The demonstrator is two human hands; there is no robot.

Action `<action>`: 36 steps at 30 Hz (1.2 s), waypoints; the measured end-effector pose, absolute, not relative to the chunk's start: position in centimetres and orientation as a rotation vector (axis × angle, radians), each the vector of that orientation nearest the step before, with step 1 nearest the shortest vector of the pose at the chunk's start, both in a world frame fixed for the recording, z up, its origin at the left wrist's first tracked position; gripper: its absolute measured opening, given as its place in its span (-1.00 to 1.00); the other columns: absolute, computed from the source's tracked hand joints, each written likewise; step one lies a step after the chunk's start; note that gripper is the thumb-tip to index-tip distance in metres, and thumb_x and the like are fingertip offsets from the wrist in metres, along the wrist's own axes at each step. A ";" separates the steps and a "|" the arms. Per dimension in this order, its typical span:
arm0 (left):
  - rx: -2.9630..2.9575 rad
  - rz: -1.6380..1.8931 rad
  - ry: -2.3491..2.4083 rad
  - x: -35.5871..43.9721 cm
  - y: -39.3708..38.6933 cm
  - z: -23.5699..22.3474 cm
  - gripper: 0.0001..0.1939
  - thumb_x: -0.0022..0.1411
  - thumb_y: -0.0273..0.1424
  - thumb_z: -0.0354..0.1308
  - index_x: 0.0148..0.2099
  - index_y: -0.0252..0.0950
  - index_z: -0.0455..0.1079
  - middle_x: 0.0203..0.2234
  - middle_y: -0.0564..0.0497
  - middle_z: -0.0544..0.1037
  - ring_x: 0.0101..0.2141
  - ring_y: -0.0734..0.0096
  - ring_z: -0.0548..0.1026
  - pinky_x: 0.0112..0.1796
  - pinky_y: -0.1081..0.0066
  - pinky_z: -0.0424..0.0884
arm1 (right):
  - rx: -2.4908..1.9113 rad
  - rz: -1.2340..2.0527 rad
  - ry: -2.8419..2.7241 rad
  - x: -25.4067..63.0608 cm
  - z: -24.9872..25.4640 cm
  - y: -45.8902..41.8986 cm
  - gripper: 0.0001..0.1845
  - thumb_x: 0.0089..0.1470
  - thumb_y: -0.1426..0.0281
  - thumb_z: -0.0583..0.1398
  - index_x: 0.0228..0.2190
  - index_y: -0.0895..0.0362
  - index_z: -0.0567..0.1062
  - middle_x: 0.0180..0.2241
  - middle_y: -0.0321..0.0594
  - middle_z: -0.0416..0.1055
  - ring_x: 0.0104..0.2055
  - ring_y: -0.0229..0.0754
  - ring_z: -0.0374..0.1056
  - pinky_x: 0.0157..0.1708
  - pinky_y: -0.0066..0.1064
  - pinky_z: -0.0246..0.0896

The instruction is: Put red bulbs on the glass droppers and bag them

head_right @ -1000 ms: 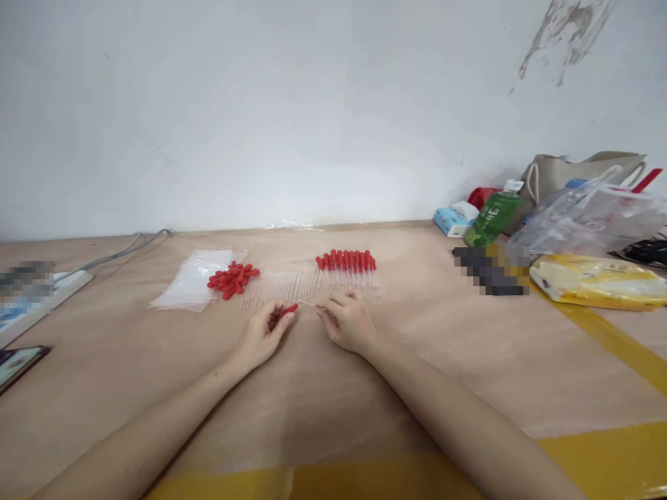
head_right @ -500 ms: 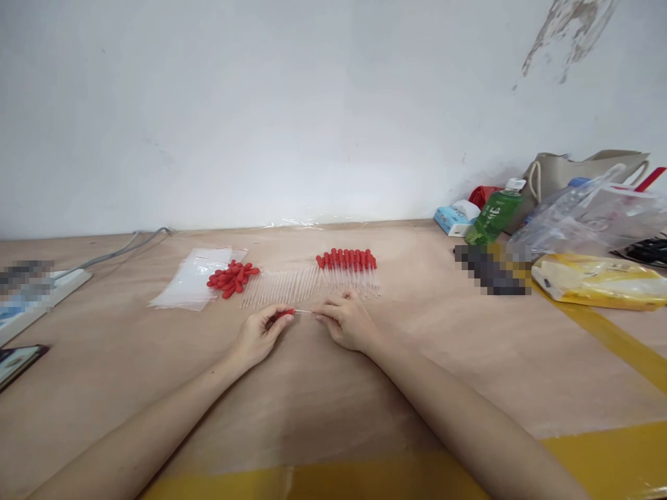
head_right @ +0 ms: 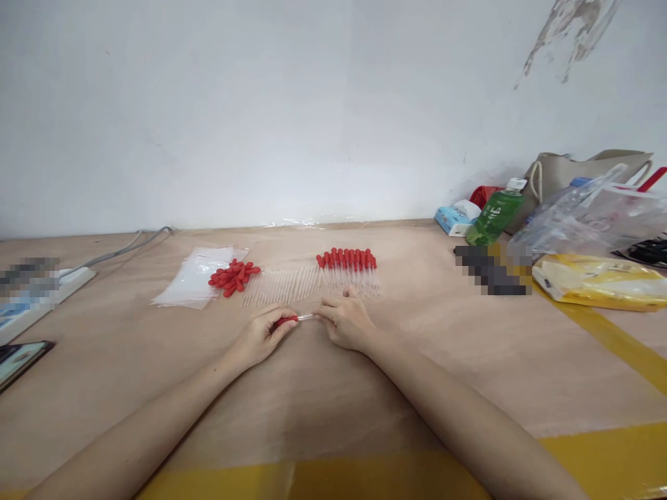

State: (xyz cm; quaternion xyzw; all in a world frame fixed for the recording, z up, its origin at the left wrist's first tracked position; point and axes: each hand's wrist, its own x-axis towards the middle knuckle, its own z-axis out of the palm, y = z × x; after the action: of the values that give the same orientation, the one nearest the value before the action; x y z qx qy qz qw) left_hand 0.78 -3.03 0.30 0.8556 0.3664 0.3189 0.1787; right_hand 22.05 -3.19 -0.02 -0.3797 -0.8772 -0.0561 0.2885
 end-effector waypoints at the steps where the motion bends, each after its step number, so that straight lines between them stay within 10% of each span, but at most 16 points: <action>1: 2.446 0.895 1.021 0.8 -3.0 0.3 -0.84 0.23 -0.38 -0.03 -0.27 -0.29 0.35 -0.42 0.02 0.41 -0.38 0.45 0.38 -0.33 0.44 0.30 | -1.025 -0.138 -2.340 21.9 0.0 -3.3 -0.76 0.10 0.44 0.00 -0.45 0.14 0.46 -0.50 -0.29 0.36 -0.49 -0.34 0.13 -0.33 -0.34 -0.19; 24: 2.412 1.107 1.343 -0.2 -1.7 0.5 -0.72 0.14 -0.31 0.06 -0.09 -0.28 0.29 -0.27 -0.04 0.38 -0.26 0.35 0.37 -0.25 0.39 0.30 | -1.211 0.242 -2.220 22.0 1.2 -2.7 -0.79 0.06 0.43 0.02 -0.35 0.13 0.45 -0.37 -0.22 0.45 -0.33 -0.24 0.30 -0.32 -0.41 0.03; 36: 2.421 1.070 2.115 -2.7 -0.1 0.6 -0.85 0.08 -0.28 0.08 -0.39 -0.23 0.40 -0.37 -0.03 0.40 -0.22 0.17 0.28 -0.23 0.23 0.06 | -1.954 0.255 -1.554 20.4 2.7 3.4 -0.74 -0.06 0.33 0.04 -0.64 0.11 0.43 -0.53 -0.20 0.44 -0.38 -0.13 0.34 -0.33 -0.33 0.06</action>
State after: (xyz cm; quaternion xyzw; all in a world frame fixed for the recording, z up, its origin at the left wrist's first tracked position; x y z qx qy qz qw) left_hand -2.69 -0.05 0.64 0.7091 0.6195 0.3134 -0.1228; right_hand 20.38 3.35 2.71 -0.7400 -0.5886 0.0968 0.3107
